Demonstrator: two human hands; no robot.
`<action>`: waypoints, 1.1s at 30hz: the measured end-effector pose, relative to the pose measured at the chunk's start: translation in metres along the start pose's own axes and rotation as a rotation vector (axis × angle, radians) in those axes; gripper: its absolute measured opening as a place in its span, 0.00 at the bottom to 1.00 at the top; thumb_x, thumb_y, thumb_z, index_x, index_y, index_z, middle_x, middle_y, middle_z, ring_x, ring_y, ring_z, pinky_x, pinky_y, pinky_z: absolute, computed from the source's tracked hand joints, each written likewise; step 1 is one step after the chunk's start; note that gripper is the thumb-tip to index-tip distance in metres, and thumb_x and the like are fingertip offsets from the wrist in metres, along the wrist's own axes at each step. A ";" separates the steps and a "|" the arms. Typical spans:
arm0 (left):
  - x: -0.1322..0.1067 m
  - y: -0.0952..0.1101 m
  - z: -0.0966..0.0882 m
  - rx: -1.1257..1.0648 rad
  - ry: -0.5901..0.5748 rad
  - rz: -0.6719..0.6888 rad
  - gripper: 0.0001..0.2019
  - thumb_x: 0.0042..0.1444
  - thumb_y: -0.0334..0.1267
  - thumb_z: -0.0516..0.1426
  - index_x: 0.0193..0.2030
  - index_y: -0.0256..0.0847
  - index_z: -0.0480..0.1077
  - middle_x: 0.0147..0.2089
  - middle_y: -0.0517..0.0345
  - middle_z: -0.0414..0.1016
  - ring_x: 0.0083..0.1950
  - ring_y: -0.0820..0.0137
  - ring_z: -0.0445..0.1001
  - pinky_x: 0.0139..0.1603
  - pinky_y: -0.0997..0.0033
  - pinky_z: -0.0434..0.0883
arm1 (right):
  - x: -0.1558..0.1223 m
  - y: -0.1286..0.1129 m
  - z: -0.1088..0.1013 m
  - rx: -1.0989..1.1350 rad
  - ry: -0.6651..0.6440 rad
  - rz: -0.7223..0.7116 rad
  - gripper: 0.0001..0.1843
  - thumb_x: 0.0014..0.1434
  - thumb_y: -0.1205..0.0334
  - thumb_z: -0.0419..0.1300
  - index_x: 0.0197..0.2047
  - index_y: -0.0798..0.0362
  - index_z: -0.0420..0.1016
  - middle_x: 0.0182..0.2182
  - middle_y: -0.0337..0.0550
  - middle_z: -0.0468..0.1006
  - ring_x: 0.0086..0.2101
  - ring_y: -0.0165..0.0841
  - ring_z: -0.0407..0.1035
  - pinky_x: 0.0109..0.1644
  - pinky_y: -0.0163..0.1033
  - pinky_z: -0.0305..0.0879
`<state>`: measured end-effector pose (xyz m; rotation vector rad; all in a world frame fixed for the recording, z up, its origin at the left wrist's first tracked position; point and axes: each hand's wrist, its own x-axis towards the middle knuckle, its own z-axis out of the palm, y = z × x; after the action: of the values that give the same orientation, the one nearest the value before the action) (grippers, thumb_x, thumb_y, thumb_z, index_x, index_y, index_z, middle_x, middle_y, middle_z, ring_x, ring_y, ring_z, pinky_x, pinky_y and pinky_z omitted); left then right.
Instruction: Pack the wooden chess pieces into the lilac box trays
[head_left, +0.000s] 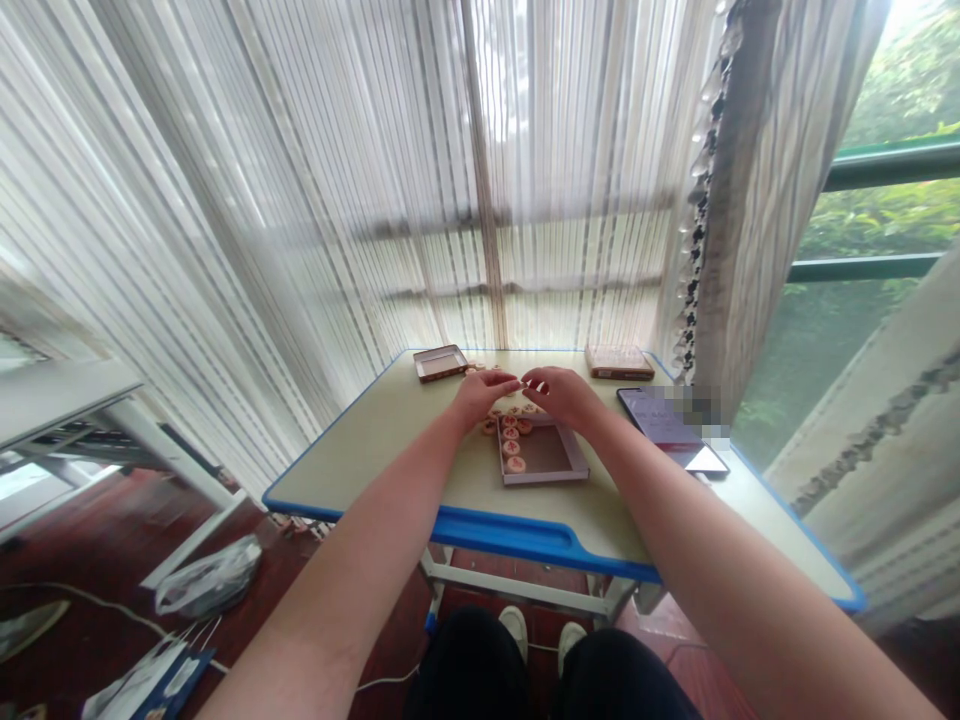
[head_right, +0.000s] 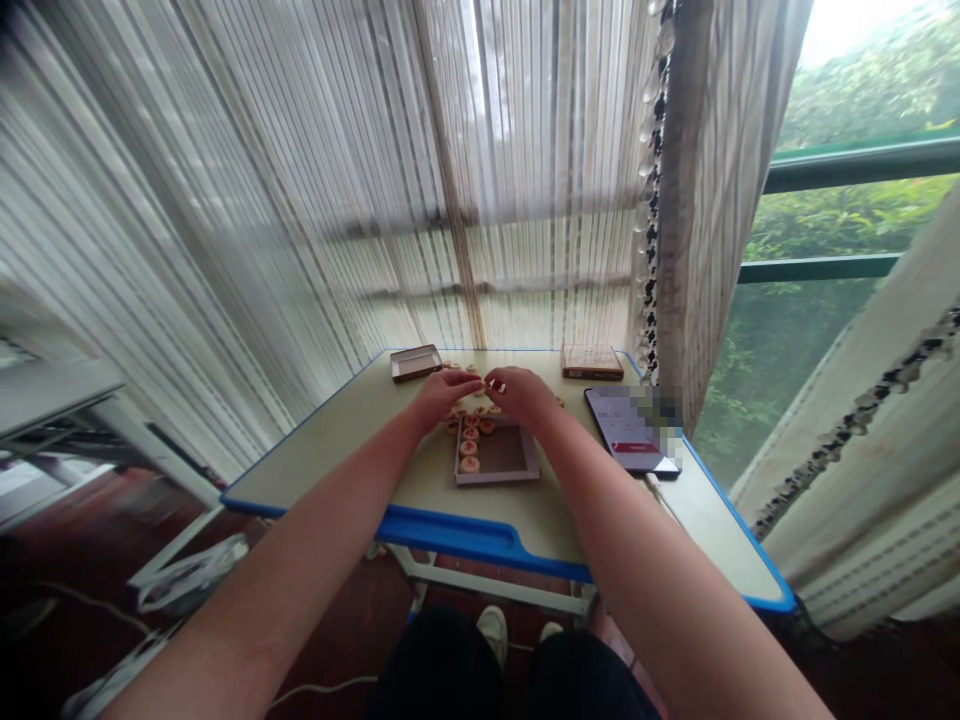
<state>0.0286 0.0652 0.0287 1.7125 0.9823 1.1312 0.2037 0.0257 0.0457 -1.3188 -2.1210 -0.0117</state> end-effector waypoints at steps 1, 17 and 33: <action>-0.001 0.002 0.000 -0.004 -0.005 0.002 0.21 0.39 0.48 0.65 0.37 0.34 0.77 0.35 0.51 0.78 0.35 0.70 0.72 0.41 0.69 0.67 | 0.000 -0.001 -0.001 -0.008 0.003 -0.004 0.12 0.58 0.57 0.55 0.41 0.50 0.76 0.33 0.42 0.77 0.31 0.30 0.69 0.36 0.33 0.62; -0.004 0.007 -0.002 -0.041 -0.022 0.021 0.20 0.41 0.49 0.64 0.37 0.35 0.78 0.34 0.51 0.79 0.35 0.70 0.73 0.40 0.69 0.66 | -0.001 -0.006 -0.003 0.211 0.118 0.029 0.11 0.54 0.63 0.56 0.41 0.52 0.76 0.33 0.42 0.80 0.32 0.31 0.73 0.37 0.33 0.67; 0.001 -0.004 -0.003 0.070 -0.018 0.095 0.22 0.47 0.54 0.58 0.37 0.35 0.77 0.35 0.50 0.79 0.35 0.69 0.74 0.38 0.70 0.66 | 0.003 0.006 0.006 0.197 0.127 0.006 0.09 0.54 0.60 0.58 0.38 0.52 0.72 0.34 0.42 0.77 0.31 0.30 0.70 0.36 0.35 0.65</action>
<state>0.0253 0.0685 0.0257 1.8394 0.9480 1.1515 0.2049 0.0331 0.0402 -1.1768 -1.9579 0.1105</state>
